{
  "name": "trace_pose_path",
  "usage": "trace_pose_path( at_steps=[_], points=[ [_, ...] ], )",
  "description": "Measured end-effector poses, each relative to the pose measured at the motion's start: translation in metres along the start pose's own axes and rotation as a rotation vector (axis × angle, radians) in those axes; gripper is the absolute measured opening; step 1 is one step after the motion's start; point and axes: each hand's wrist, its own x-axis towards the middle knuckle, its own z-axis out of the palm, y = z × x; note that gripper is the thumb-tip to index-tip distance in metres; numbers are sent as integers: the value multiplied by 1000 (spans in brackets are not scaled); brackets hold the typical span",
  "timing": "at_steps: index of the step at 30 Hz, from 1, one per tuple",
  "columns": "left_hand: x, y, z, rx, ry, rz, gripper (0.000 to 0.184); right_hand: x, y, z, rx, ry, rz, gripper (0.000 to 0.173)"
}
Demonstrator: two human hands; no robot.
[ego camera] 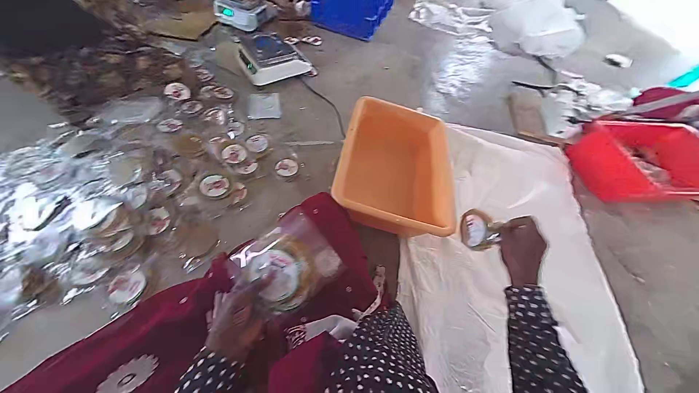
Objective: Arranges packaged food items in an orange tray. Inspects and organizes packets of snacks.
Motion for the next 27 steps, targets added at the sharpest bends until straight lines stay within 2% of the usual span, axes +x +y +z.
trace_pose_path(
  at_steps=[2,3,5,7,11,14,16,19,20,21,24,27],
  points=[
    [-3,-2,12,-30,-20,-21,35,32,-24,-38,270,-145,138,33],
    [-3,-3,14,-79,-58,-36,35,45,-36,-47,334,-134,128,33],
    [-5,-6,14,-168,-150,-96,34,56,-73,-57,463,-122,13,33],
    [-10,-5,17,-195,-157,-105,28,54,-125,-59,625,-196,-124,31],
    [-14,-8,11,-237,-189,-20,41,18,-230,-41,931,-509,-362,19],
    [-19,-9,6,-210,-171,59,43,-8,-278,-28,1147,-816,-364,15],
    [-22,-10,7,-168,-139,114,52,-16,-290,-25,1279,-965,-232,17],
    [-16,-13,9,-95,-72,207,53,-14,-291,-25,1361,-1192,-72,36],
    [-10,-15,9,-65,-74,230,61,-16,-289,-22,1363,-1241,-47,45],
    [-4,-17,12,-22,-93,255,73,-20,-287,-17,1358,-1244,-55,52],
    [16,-18,33,124,-206,311,96,-27,-273,1,1355,-1133,-79,51],
    [33,-14,73,201,-295,319,93,1,-247,-3,1349,-1085,19,48]
  ],
)
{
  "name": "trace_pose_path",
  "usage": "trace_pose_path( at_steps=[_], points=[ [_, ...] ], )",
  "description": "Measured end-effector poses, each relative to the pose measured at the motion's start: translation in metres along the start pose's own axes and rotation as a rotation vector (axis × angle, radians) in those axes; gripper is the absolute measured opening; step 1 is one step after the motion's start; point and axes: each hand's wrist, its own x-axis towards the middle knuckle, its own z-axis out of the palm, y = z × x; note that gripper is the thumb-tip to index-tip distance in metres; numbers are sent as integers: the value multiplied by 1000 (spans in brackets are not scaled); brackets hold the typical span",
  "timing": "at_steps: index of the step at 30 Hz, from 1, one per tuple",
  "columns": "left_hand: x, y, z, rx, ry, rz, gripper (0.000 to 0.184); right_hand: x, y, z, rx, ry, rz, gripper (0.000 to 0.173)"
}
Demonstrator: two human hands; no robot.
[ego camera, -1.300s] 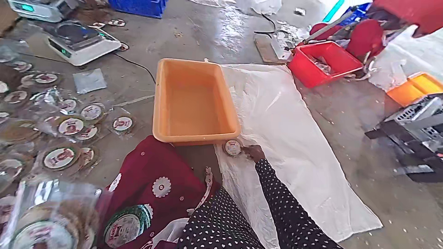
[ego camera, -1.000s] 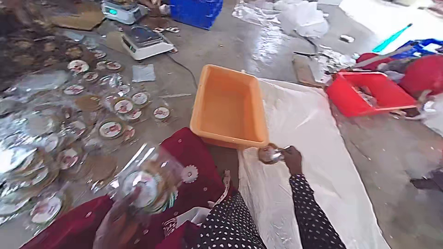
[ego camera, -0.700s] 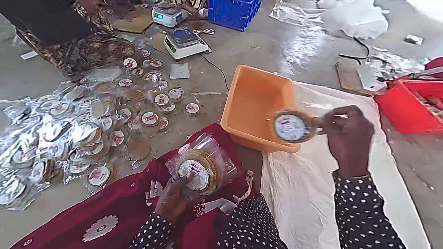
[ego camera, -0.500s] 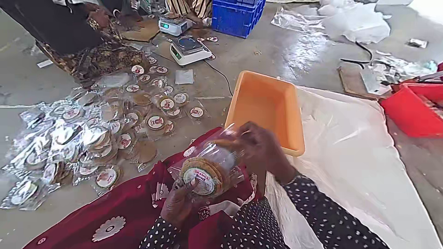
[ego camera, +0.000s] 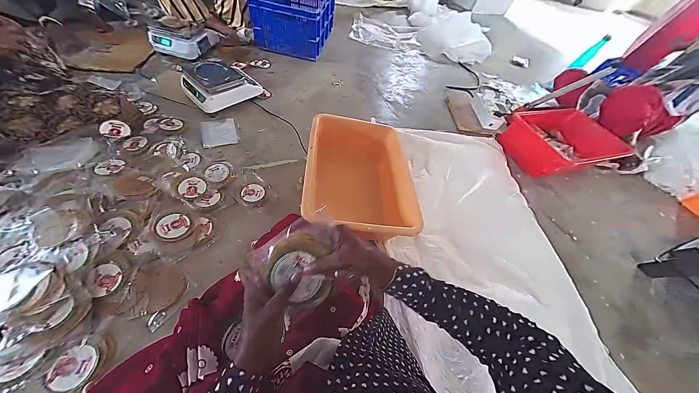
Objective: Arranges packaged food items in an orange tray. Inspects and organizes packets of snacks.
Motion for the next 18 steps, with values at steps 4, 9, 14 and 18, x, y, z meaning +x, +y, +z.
trace_pose_path(
  at_steps=[4,9,14,18],
  points=[
    [30,9,21,14,-104,-54,94,5,-30,-76,-477,315,-246,44],
    [20,4,11,86,-95,-142,68,44,-3,-158,-1253,500,68,40],
    [1,8,-20,188,-80,-86,55,68,98,-186,-1383,338,310,29],
    [-20,15,-62,261,-23,-18,48,60,130,-179,-1391,289,336,29]
  ],
)
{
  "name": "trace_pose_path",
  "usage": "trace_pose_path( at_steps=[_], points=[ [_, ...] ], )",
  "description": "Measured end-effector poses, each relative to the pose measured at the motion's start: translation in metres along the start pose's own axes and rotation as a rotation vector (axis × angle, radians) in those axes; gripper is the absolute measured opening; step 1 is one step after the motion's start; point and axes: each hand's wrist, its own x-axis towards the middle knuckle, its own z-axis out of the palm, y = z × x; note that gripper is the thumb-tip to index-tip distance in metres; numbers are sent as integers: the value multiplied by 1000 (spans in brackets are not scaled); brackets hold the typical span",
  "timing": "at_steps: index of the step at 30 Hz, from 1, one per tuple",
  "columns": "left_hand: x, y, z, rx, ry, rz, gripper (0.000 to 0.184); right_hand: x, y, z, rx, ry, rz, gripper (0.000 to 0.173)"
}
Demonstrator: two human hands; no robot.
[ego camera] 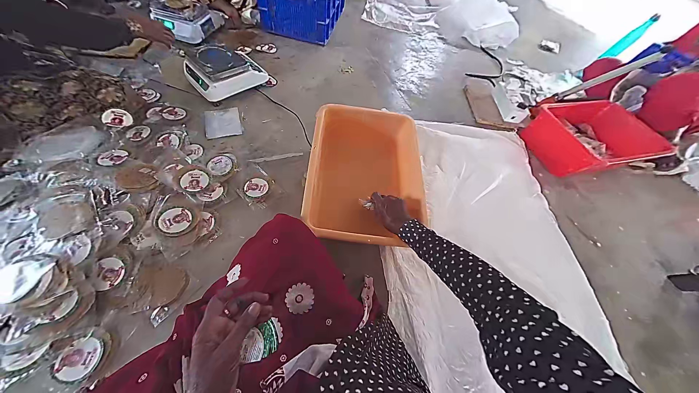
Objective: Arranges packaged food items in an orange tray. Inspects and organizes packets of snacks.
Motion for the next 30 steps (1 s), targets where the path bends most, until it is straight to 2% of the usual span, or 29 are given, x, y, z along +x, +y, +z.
trace_pose_path(
  at_steps=[3,7,10,13,15,17,20,22,24,27,30],
  points=[
    [-19,-6,-23,11,51,-36,40,-13,0,4,-12,-55,-86,29],
    [-41,-20,-35,-30,127,-140,34,-22,-4,10,-142,-214,-118,47],
    [-49,-27,-38,-28,165,-184,33,-25,-7,1,-186,-247,-134,52],
    [-50,-28,-44,-28,170,-187,33,-19,-5,-5,-61,-158,-52,32],
    [-47,-25,-46,-43,179,-185,31,-8,-5,-16,78,-102,82,39],
    [-44,-22,-46,-43,185,-191,31,8,1,-30,285,-147,149,50],
    [-39,-20,-46,-46,185,-201,31,41,16,-27,437,-293,-94,51],
    [-36,-21,-44,-48,181,-212,32,60,0,-29,339,-401,-262,54],
    [-35,-22,-42,-53,188,-227,32,76,-24,-24,297,-438,-342,51],
    [-36,-24,-42,-53,212,-259,33,95,-44,-1,464,-353,-257,44],
    [-40,-19,-49,-57,242,-260,32,110,-45,27,539,-210,-59,66]
  ],
)
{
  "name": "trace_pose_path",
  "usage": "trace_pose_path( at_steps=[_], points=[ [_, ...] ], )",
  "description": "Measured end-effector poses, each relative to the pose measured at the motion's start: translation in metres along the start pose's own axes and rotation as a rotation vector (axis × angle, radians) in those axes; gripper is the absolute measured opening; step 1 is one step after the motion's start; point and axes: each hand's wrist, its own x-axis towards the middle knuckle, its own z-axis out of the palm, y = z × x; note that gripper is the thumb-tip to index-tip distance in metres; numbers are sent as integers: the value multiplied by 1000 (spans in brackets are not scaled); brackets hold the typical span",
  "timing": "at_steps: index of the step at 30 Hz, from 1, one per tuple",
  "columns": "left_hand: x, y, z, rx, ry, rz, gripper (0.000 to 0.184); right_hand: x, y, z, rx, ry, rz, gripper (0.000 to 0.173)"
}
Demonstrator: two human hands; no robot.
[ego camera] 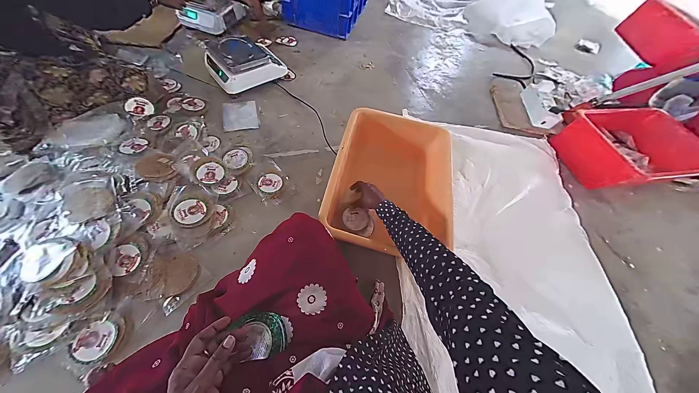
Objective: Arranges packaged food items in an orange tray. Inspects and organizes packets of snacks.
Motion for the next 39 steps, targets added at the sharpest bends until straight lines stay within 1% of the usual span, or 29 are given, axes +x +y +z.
trace_pose_path(
  at_steps=[1,4,6,7,8,9,11,12,13,14,16,19,20,21,22,23,24,25,27,29,30,32,33,35,37,39],
  points=[
    [-3,1,-6,-4,9,2,32,-1,1,1,40,35,28,69],
    [-11,6,-32,-20,38,27,30,-20,-5,-14,126,200,75,65],
    [-13,6,-52,-35,56,72,28,-43,-9,-26,182,340,29,57],
    [-13,6,-61,-30,80,96,28,-60,-15,-29,195,361,-18,52],
    [-14,5,-67,-19,115,119,28,-81,-23,-30,192,325,-74,47],
    [-14,5,-72,1,153,131,29,-104,-30,-25,164,240,-138,43],
    [-17,7,-78,35,229,137,32,-142,-28,-4,-24,63,-277,46],
    [-16,8,-78,23,255,139,32,-159,-24,7,-157,36,-287,51],
    [-15,10,-77,2,269,143,31,-173,-23,17,-296,52,-266,49],
    [-14,12,-75,-16,279,148,29,-182,-22,26,-431,109,-247,42],
    [-11,14,-70,-50,278,167,27,-186,-27,32,-556,176,-143,32],
    [-13,14,-61,-63,228,191,26,-176,-43,27,-550,153,-33,29],
    [-13,11,-59,-49,204,197,26,-170,-45,25,-534,152,-23,31],
    [-13,7,-55,-15,185,203,25,-165,-47,23,-499,152,-18,36],
    [-13,1,-52,43,169,211,25,-162,-51,21,-449,162,-31,46],
    [-12,-6,-48,111,157,220,26,-162,-59,19,-393,203,-76,57],
    [-11,-11,-43,181,144,231,27,-165,-74,19,-340,269,-166,63],
    [-9,-16,-40,232,139,252,27,-170,-93,21,-282,328,-296,61],
    [-7,-17,-37,266,139,287,24,-183,-139,39,-126,387,-558,48],
    [3,-8,-44,278,146,288,21,-187,-180,68,18,302,-765,31],
    [9,1,-52,317,167,287,21,-185,-198,83,59,235,-831,23],
    [21,19,-78,391,253,296,22,-172,-230,111,75,129,-893,18],
    [27,27,-93,380,320,313,23,-163,-245,122,69,75,-888,20],
    [34,41,-127,258,475,336,26,-139,-274,142,48,-43,-816,24],
    [34,47,-155,36,660,345,31,-109,-301,166,33,-241,-654,24],
    [34,40,-175,-214,823,295,28,-70,-317,198,0,-420,-476,30]
  ],
)
